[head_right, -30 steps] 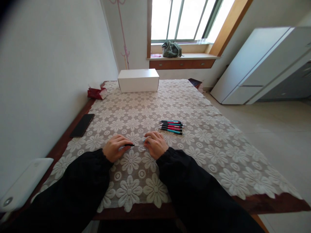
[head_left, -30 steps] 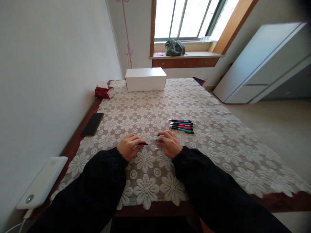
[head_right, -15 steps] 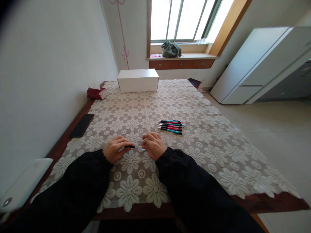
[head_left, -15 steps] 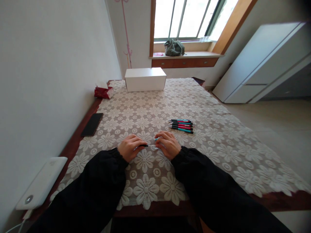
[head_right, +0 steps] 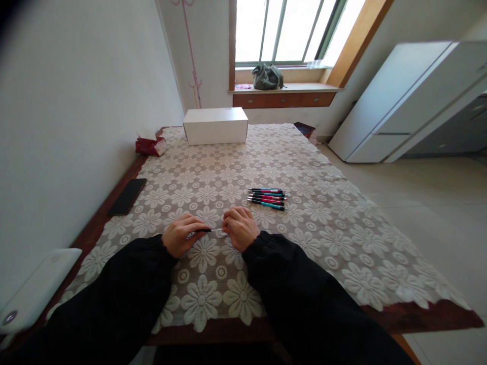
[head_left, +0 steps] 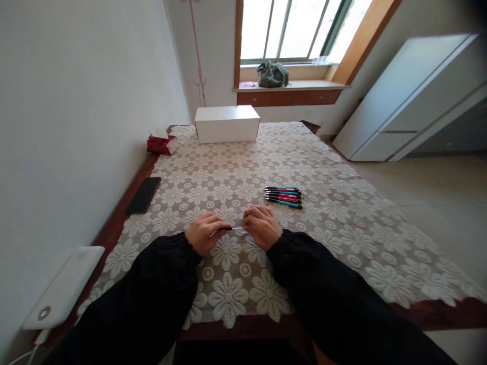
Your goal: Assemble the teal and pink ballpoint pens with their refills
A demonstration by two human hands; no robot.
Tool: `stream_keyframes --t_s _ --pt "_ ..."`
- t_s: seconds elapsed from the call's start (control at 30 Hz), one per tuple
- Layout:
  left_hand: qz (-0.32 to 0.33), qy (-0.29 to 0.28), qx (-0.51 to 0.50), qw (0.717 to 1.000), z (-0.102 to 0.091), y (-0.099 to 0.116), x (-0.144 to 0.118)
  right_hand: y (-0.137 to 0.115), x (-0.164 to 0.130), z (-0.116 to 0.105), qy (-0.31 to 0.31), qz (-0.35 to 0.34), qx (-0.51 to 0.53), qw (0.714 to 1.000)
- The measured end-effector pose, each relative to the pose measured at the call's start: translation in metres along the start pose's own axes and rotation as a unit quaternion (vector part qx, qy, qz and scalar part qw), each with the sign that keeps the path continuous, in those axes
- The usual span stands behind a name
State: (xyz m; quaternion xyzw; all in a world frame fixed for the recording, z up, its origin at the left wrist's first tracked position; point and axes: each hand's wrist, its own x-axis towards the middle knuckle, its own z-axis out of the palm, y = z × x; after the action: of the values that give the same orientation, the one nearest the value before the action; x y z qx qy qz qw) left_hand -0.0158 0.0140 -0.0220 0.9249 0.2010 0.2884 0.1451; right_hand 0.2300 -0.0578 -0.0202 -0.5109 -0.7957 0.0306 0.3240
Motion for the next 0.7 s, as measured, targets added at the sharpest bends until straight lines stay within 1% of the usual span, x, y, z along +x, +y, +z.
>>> stream_keyframes --t_s 0.2,0.27,0.5,0.7 --pt "-0.039 -0.047 0.022 0.998 0.0 -0.001 -0.002 0.003 -0.002 0.002 -0.01 0.008 -0.016 1.0" --pt "-0.05 -0.054 0.022 0.997 -0.001 0.0 -0.002 0.003 -0.002 0.002 -0.01 0.009 -0.019 1.0" --pt "-0.102 -0.045 0.027 0.993 -0.008 0.005 0.001 0.002 -0.003 -0.001 -0.007 0.008 -0.019 1.0" --pt "-0.121 -0.033 0.038 0.991 -0.014 0.003 0.002 0.002 -0.003 -0.006 -0.013 0.012 -0.022 1.0"
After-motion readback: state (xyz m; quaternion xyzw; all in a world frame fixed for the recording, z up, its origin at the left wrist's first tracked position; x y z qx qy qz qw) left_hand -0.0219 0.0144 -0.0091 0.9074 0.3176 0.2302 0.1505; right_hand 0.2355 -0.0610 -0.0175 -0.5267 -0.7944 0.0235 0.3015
